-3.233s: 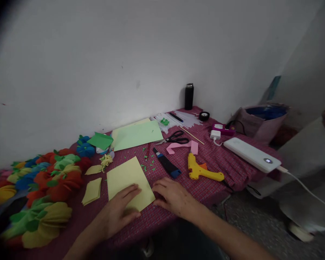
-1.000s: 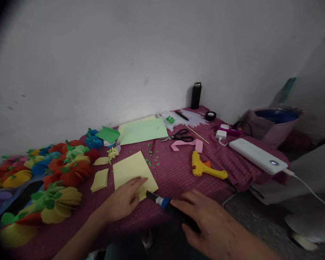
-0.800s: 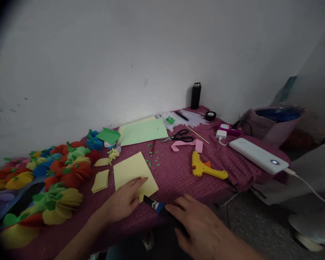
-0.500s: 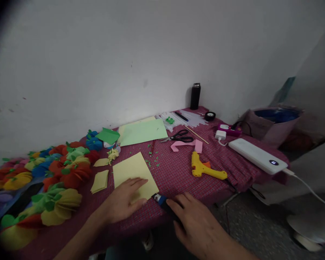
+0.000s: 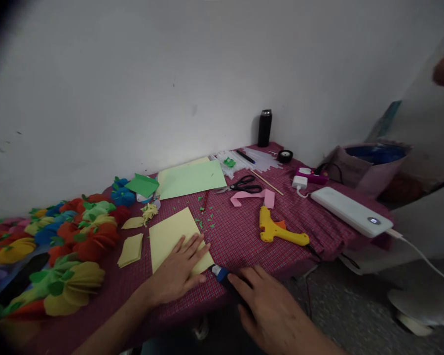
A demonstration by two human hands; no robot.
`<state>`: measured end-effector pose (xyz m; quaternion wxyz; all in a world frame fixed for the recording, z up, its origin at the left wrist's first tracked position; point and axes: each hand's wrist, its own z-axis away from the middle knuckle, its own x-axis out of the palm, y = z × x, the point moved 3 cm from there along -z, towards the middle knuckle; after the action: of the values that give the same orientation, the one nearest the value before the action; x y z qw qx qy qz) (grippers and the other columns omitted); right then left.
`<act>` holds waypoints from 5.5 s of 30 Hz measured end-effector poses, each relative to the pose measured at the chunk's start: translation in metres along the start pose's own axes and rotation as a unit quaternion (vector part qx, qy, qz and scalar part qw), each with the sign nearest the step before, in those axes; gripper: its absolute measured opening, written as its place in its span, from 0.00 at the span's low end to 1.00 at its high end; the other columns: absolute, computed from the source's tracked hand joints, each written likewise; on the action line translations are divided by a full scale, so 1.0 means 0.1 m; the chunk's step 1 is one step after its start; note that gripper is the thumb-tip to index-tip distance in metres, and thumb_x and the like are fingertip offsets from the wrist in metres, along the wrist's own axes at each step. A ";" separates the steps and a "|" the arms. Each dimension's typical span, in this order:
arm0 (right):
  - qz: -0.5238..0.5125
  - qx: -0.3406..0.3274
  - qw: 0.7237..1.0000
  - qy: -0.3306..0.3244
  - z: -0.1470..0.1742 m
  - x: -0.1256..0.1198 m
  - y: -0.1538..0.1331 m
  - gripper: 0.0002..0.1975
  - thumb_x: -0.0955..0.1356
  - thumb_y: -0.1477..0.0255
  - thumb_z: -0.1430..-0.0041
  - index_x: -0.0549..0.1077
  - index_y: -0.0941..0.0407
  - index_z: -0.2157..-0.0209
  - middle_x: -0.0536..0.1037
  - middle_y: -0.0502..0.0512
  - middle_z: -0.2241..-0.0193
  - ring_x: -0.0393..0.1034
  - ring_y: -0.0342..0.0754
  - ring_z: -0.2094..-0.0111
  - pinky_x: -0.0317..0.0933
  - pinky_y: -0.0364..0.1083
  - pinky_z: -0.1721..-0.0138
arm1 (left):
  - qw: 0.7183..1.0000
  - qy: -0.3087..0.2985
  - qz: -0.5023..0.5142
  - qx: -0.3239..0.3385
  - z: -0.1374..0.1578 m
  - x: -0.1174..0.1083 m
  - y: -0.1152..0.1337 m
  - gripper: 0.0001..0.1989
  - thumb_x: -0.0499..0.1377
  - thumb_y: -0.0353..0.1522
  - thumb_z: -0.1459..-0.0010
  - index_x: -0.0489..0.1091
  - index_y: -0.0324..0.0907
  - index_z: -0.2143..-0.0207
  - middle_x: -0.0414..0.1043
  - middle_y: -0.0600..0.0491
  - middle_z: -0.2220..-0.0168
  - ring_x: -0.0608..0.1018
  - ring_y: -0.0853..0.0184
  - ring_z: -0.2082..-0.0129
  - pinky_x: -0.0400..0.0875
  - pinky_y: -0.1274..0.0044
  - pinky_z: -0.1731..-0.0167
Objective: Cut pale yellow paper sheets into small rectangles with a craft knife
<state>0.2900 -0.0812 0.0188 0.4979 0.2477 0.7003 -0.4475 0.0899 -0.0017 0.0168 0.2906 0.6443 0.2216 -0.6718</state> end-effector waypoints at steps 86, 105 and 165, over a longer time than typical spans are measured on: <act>-0.016 -0.040 0.999 0.020 -0.48 -0.05 0.22 0.24 0.62 0.78 0.52 0.62 0.55 0.50 0.66 0.58 0.58 0.59 0.50 0.57 0.58 0.51 0.57 | 0.993 0.066 -0.012 -0.096 -0.25 0.08 -0.52 0.29 0.37 0.45 0.42 0.40 0.43 0.41 0.42 0.49 0.40 0.42 0.64 0.41 0.38 0.64 0.45; 0.010 -0.054 0.998 0.037 -0.51 0.05 0.37 0.23 0.61 0.74 0.49 0.61 0.52 0.49 0.66 0.57 0.55 0.61 0.51 0.55 0.60 0.52 0.56 | 0.992 0.072 -0.014 -0.103 -0.24 0.07 -0.51 0.30 0.37 0.47 0.43 0.40 0.43 0.42 0.42 0.50 0.40 0.43 0.63 0.41 0.38 0.65 0.45; -0.019 -0.060 0.998 0.027 -0.64 -0.15 0.29 0.23 0.63 0.76 0.52 0.63 0.54 0.51 0.68 0.58 0.59 0.61 0.49 0.58 0.58 0.51 0.57 | 0.988 0.075 -0.037 -0.128 -0.28 0.14 -0.77 0.26 0.36 0.42 0.40 0.40 0.43 0.41 0.43 0.50 0.40 0.44 0.64 0.41 0.40 0.65 0.45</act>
<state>0.2887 -0.0101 0.0278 0.4846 0.2162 0.7435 -0.4070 0.0588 0.0723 -0.0049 0.3278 0.6418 0.3503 -0.5983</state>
